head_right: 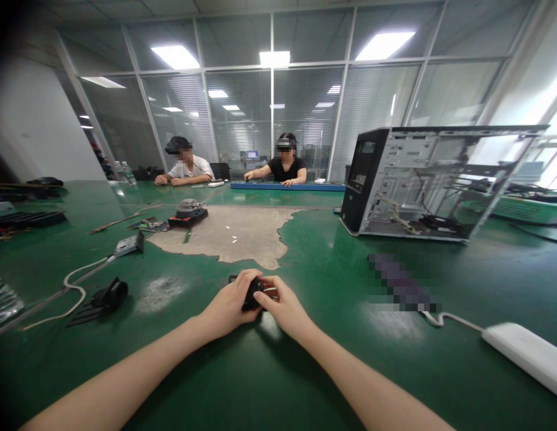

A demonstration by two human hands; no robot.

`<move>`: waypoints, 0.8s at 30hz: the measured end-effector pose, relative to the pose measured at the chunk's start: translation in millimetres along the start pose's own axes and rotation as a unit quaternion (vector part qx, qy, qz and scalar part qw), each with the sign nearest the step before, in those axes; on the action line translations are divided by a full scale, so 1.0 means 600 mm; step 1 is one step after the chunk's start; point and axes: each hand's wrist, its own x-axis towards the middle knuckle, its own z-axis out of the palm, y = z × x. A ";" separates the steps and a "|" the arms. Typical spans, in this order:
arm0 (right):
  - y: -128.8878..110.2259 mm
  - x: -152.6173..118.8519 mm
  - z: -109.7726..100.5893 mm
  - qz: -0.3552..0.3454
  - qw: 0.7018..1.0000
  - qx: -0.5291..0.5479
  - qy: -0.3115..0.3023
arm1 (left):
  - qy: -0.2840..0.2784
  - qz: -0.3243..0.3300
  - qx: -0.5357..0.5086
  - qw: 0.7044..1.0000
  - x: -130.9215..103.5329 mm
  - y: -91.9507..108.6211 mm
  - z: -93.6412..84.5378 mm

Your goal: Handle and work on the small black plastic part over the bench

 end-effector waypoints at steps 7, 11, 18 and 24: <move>-0.001 -0.003 -0.001 -0.031 0.999 0.015 -0.010 | -0.002 0.007 0.003 1.000 0.000 -0.005 0.003; 0.000 0.003 0.000 -0.011 1.000 0.018 0.008 | 0.003 0.009 -0.003 1.000 0.001 -0.006 0.004; -0.007 -0.004 0.002 -0.022 1.000 0.001 -0.008 | -0.006 0.001 0.011 1.000 0.000 -0.005 0.004; 0.004 0.002 0.003 -0.023 1.000 0.017 0.008 | 0.005 0.010 0.007 1.000 0.000 -0.005 0.005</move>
